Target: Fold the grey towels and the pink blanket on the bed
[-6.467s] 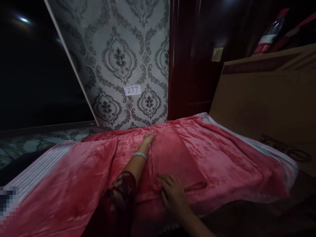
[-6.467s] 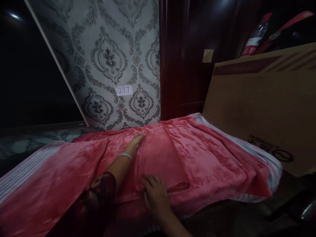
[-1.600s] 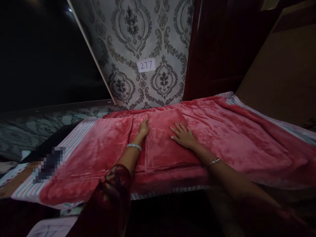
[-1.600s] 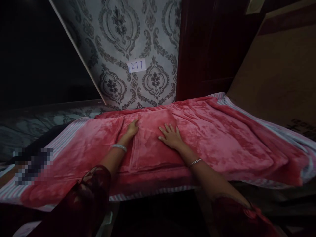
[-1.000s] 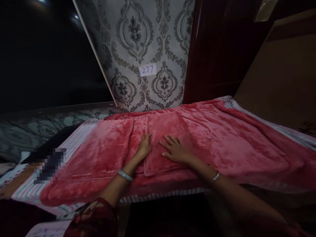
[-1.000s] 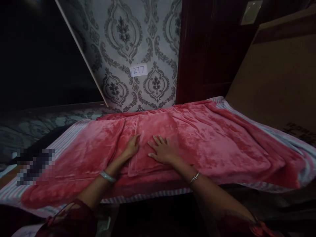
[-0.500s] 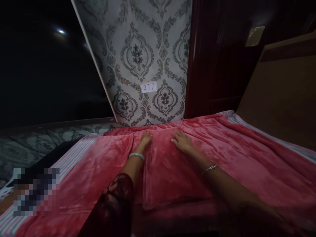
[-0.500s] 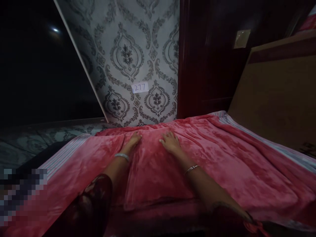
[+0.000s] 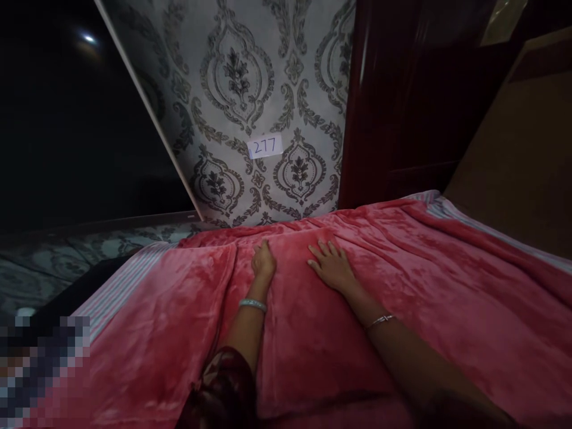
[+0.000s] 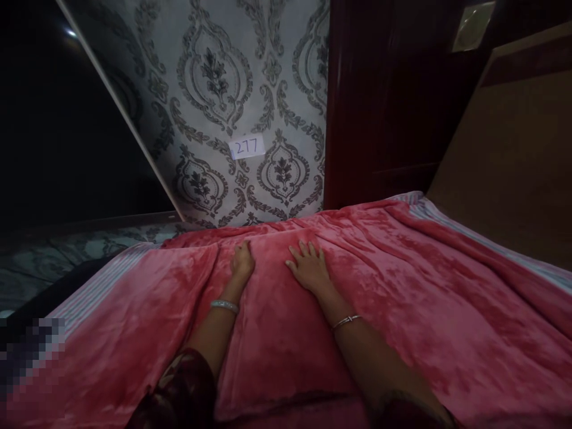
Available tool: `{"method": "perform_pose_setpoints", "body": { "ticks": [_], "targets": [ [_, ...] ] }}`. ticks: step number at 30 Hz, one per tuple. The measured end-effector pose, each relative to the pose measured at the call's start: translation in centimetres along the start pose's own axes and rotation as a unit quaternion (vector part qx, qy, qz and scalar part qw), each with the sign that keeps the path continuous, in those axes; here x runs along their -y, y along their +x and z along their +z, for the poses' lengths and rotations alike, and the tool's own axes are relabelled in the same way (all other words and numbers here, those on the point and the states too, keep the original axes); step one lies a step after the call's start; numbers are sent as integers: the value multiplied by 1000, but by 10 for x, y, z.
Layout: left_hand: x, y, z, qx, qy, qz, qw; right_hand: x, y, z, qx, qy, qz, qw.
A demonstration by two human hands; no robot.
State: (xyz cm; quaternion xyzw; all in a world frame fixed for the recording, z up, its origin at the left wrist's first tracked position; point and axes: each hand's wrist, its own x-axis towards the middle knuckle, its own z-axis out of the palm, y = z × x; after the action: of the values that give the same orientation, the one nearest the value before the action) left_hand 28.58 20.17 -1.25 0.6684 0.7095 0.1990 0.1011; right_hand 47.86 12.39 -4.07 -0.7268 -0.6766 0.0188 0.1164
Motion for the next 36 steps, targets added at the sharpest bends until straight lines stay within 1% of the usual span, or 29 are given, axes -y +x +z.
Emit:
{"method": "perform_pose_setpoints", "body": {
  "ticks": [3, 5, 6, 8, 10, 11, 14, 18, 22, 25, 27, 29, 30, 32, 33, 34, 36],
  "targets": [
    [-3, 2, -7, 7, 15, 20, 1000, 1, -1, -2, -5, 4, -3, 1000],
    [-9, 0, -11, -2, 24, 43, 999, 1, -1, -1, -8, 5, -1, 1000],
    [-13, -2, -11, -10, 29, 66, 997, 1, -1, 0, -11, 5, 0, 1000],
    [-19, -6, -7, -21, 49, 139, 989, 1, -1, 1, -18, 5, -1, 1000],
    [-22, -10, 1, -1, 78, 200, 977, 0, -1, 2, -23, 6, -3, 1000],
    [-22, -11, 6, 19, 93, 210, 973, -1, -1, 2, -23, 6, -4, 1000],
    [-16, -12, 17, 67, 119, 178, 974, -1, -2, 2, -17, 8, -6, 1000],
    [-11, -11, 20, 78, 129, 174, 973, -1, -3, 1, -14, 7, -5, 1000],
    [-14, -8, 15, 89, 131, 169, 973, 0, -3, 0, -17, 10, -1, 1000],
    [-20, -13, 1, 128, 132, 165, 969, 0, -3, -2, -14, 13, 2, 1000],
    [-23, -24, -11, 149, 145, 160, 965, 0, -3, -2, -11, 14, 3, 1000],
    [-22, -45, -21, 138, 152, 180, 962, -1, -4, -2, -8, 13, 3, 1000],
    [-19, -58, -23, 123, 151, 206, 959, -1, -4, -2, -6, 13, 3, 1000],
    [-8, -85, -22, 99, 138, 269, 948, -1, -4, -2, 2, 17, 4, 1000],
    [-1, -98, -20, 95, 132, 291, 943, -1, -4, -3, 7, 21, 6, 1000],
    [5, -108, -17, 95, 129, 300, 940, -1, -5, -4, 11, 24, 7, 1000],
    [17, -122, -12, 103, 131, 290, 942, 0, -6, -9, 19, 29, 7, 999]
  ]
}}
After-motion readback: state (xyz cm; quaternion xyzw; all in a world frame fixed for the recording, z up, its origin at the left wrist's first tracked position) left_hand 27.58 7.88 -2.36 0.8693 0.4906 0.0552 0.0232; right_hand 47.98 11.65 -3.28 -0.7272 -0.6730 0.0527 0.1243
